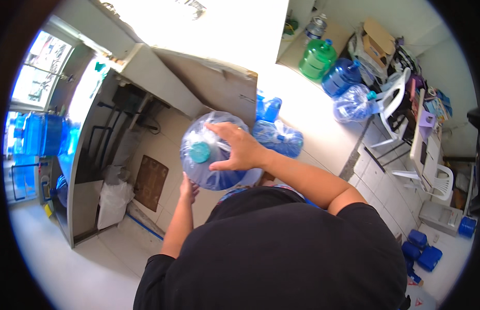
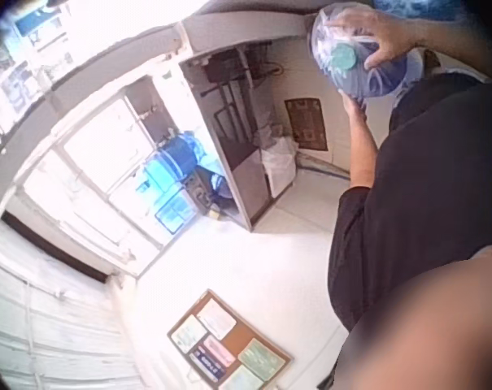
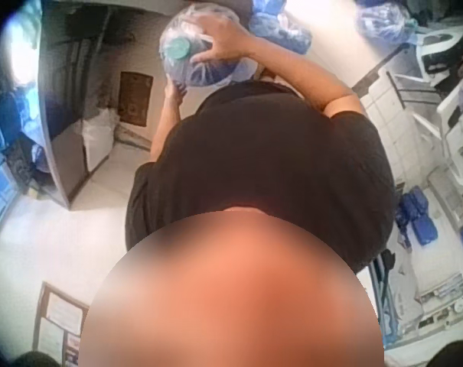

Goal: The person removes a plastic bag from a large blue water dispenser bottle, places the bottle on a stainless steel counter, and wipes the bottle and counter with a sponge and cloth. The person then dries the bottle with a cloth.

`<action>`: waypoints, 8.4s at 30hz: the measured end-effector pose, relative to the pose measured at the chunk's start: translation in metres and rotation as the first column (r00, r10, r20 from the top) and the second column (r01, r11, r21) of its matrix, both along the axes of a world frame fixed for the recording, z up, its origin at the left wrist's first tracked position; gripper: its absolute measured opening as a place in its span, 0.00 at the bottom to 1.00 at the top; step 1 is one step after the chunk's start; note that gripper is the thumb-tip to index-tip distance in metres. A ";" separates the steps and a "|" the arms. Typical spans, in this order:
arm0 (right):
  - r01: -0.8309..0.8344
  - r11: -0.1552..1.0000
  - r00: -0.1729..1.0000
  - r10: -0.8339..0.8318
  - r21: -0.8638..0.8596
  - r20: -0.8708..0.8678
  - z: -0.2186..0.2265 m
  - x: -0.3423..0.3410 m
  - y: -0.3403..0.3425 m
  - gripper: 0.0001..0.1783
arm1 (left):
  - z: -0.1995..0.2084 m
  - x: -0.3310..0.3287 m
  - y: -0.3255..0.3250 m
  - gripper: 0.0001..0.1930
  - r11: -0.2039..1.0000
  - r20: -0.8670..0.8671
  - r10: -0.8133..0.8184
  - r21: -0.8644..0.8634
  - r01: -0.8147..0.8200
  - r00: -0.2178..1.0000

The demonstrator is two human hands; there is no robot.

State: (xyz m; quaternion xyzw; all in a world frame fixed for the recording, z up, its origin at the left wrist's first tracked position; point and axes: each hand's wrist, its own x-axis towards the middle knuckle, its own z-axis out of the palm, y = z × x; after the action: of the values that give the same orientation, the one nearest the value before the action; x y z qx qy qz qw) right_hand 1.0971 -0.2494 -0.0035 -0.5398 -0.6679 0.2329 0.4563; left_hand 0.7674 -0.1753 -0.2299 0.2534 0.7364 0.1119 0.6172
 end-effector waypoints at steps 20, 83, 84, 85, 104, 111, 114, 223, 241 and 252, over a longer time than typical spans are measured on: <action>-0.495 0.855 0.755 0.511 0.155 -0.411 -0.079 -0.026 0.060 0.25 | -0.128 0.014 -0.091 0.42 0.954 0.213 0.280 -0.173 -0.246 0.936; 0.776 0.308 -0.257 -0.642 -0.550 -0.722 -0.505 0.461 -0.427 0.34 | -0.501 0.755 -0.101 0.46 0.406 0.135 -0.882 -0.267 0.874 0.451; 0.765 0.244 -0.343 -0.628 -0.595 -0.699 -0.502 0.460 -0.424 0.34 | -0.500 0.760 -0.105 0.45 0.451 0.139 -0.863 -0.221 0.865 0.486; 0.750 0.202 -0.407 -0.611 -0.630 -0.679 -0.499 0.461 -0.420 0.33 | -0.497 0.767 -0.105 0.44 0.482 0.175 -0.845 -0.157 0.862 0.505; 0.919 -0.084 -0.086 -0.996 -0.386 0.011 -0.454 0.435 -0.130 0.29 | -0.104 0.518 -0.170 0.20 0.175 0.023 -0.984 0.349 0.921 0.178; 0.914 0.045 0.156 -0.956 -0.402 0.250 -0.406 0.391 -0.114 0.59 | -0.015 0.237 -0.139 0.24 0.350 -0.041 -0.937 -0.077 0.934 0.348; 0.953 0.138 0.253 -0.852 -0.269 0.459 -0.370 0.353 -0.165 0.65 | -0.005 0.130 -0.122 0.29 0.331 -0.158 -0.939 -0.167 0.929 0.306; -0.351 0.936 0.936 0.351 0.021 -0.033 0.346 -0.745 0.879 0.18 | 0.280 -0.576 0.628 0.76 0.672 -0.121 -0.195 0.706 0.223 0.973; -0.415 0.904 0.709 0.250 0.103 0.660 0.362 -0.982 0.813 0.29 | 0.278 -0.647 0.627 0.71 0.439 0.575 -0.099 0.758 -0.483 0.812; -0.370 0.929 0.597 0.242 -0.005 0.765 0.343 -1.042 0.804 0.33 | 0.302 -0.684 0.597 0.63 0.557 0.600 -0.112 0.698 -0.450 0.792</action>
State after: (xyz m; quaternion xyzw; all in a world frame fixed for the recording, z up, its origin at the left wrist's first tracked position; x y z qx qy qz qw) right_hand 0.0555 0.5545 0.3399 -0.4272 -0.8946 0.0103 0.1308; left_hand 0.0833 0.4217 0.0724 0.3838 0.3954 0.5713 0.6083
